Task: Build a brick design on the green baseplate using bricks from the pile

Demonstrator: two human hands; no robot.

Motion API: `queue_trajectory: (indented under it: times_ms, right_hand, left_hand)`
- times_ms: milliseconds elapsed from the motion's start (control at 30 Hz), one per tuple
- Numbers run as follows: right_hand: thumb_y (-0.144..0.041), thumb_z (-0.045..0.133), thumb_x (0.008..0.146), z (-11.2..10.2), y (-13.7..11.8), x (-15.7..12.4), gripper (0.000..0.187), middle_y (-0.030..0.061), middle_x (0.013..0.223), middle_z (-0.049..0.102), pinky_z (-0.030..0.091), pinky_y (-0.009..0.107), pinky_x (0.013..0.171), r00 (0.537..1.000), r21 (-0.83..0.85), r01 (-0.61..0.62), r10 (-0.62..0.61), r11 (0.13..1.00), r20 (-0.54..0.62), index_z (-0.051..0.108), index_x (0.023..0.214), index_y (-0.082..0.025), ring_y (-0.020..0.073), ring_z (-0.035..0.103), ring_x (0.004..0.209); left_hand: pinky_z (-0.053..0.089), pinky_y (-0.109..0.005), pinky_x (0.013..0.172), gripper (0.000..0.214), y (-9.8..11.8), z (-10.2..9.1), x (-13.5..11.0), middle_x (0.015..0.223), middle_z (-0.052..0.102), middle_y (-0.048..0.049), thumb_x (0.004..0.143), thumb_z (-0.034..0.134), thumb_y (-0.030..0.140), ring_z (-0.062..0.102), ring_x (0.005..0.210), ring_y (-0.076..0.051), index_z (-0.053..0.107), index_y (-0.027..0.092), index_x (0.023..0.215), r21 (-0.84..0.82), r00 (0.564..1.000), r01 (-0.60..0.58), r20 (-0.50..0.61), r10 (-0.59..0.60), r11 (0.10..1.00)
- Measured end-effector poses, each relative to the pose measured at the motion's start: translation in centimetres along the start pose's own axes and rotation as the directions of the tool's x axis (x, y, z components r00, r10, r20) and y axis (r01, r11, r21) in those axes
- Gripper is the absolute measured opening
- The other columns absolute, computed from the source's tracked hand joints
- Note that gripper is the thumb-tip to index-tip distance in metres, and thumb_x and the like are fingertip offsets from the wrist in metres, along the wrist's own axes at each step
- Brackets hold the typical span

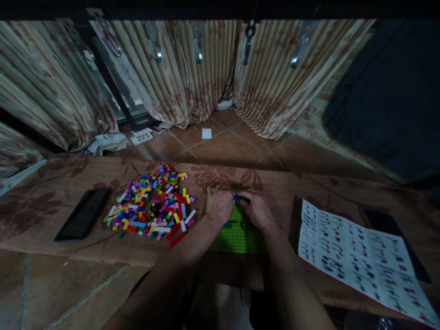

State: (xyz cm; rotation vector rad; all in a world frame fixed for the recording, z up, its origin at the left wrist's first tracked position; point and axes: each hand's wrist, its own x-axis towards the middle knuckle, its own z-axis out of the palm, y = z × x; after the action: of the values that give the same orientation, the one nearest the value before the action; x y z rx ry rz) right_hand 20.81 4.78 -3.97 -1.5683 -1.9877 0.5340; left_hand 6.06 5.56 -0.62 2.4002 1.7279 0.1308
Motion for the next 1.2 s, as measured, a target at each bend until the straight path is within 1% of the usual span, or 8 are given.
queue_trajectory:
  times_ms: [200,367,500,633,800,1000,1200]
  right_hand:
    - [-0.018,0.063,0.083,0.23,-0.09,0.06,0.019,0.006,0.096,0.071,0.046,0.037,0.088,0.998,0.013,-0.003,0.003,1.0,-0.062,0.076,0.095,-0.024,0.0225,0.062,0.094]
    - [-0.016,0.063,0.081,0.35,0.0,0.29,0.019,0.0059,0.096,0.071,0.047,0.035,0.087,0.999,0.03,-0.028,0.03,0.999,-0.046,0.076,0.093,-0.023,0.0213,0.063,0.091]
    - [-0.016,0.063,0.081,0.46,-0.11,0.27,0.018,0.006,0.096,0.07,0.046,0.036,0.088,0.998,0.015,-0.046,0.047,0.999,-0.05,0.076,0.092,-0.023,0.0215,0.063,0.092]
    - [-0.017,0.062,0.082,0.37,-0.52,0.03,0.018,0.0063,0.098,0.069,0.045,0.036,0.09,0.998,-0.006,-0.045,0.045,0.999,-0.035,0.074,0.095,-0.022,0.0219,0.061,0.095]
    - [-0.019,0.06,0.085,0.2,-0.51,-0.2,0.02,0.0058,0.101,0.068,0.044,0.036,0.092,0.999,-0.035,-0.018,0.017,0.999,-0.033,0.073,0.099,-0.023,0.022,0.06,0.1]
    - [-0.021,0.059,0.086,0.19,-0.09,-0.15,0.019,0.0048,0.102,0.07,0.045,0.035,0.091,1.0,0.005,-0.005,0.005,1.0,-0.012,0.072,0.101,-0.022,0.0211,0.061,0.098]
    - [-0.019,0.061,0.084,-0.1,-0.51,-0.33,0.024,0.004,0.107,0.07,0.044,0.035,0.094,1.0,0.018,-0.024,0.024,1.0,-0.017,0.07,0.106,-0.023,0.0206,0.062,0.101]
  left_hand:
    - [0.034,-0.052,0.101,0.019,-0.19,-0.03,-0.08,0.107,0.068,-0.0073,0.089,0.053,0.026,0.054,0.111,-0.028,0.071,0.023,0.097,-0.025,1.0,-0.005,0.001,0.005,1.0]
    - [0.032,-0.053,0.103,0.019,-0.37,0.17,0.04,0.107,0.068,-0.0072,0.089,0.053,0.026,0.053,0.111,-0.028,0.071,0.024,0.098,-0.03,1.0,-0.014,0.011,0.014,0.999]
    - [0.031,-0.052,0.104,0.019,-0.57,0.39,-0.02,0.109,0.067,-0.006,0.089,0.054,0.027,0.052,0.112,-0.027,0.07,0.025,0.098,-0.044,1.0,-0.02,0.008,0.02,0.999]
    - [0.033,-0.051,0.102,0.02,-0.72,0.36,-0.25,0.109,0.066,-0.0058,0.09,0.053,0.027,0.053,0.111,-0.027,0.07,0.025,0.1,-0.082,1.0,-0.022,-0.006,0.022,0.996]
    - [0.031,-0.052,0.103,0.019,-0.82,0.25,-0.35,0.109,0.066,-0.0061,0.09,0.052,0.027,0.054,0.11,-0.026,0.069,0.024,0.098,-0.087,0.999,-0.032,-0.024,0.03,0.996]
    - [0.031,-0.054,0.104,0.016,-0.99,0.1,-0.32,0.111,0.066,-0.0065,0.089,0.054,0.027,0.054,0.111,-0.027,0.067,0.023,0.096,-0.083,0.998,-0.057,-0.034,0.055,0.995]
    - [0.03,-0.057,0.104,0.015,-0.84,-0.29,-0.53,0.111,0.066,-0.0075,0.089,0.054,0.025,0.056,0.109,-0.027,0.066,0.021,0.097,-0.069,0.997,-0.066,-0.045,0.063,0.995]
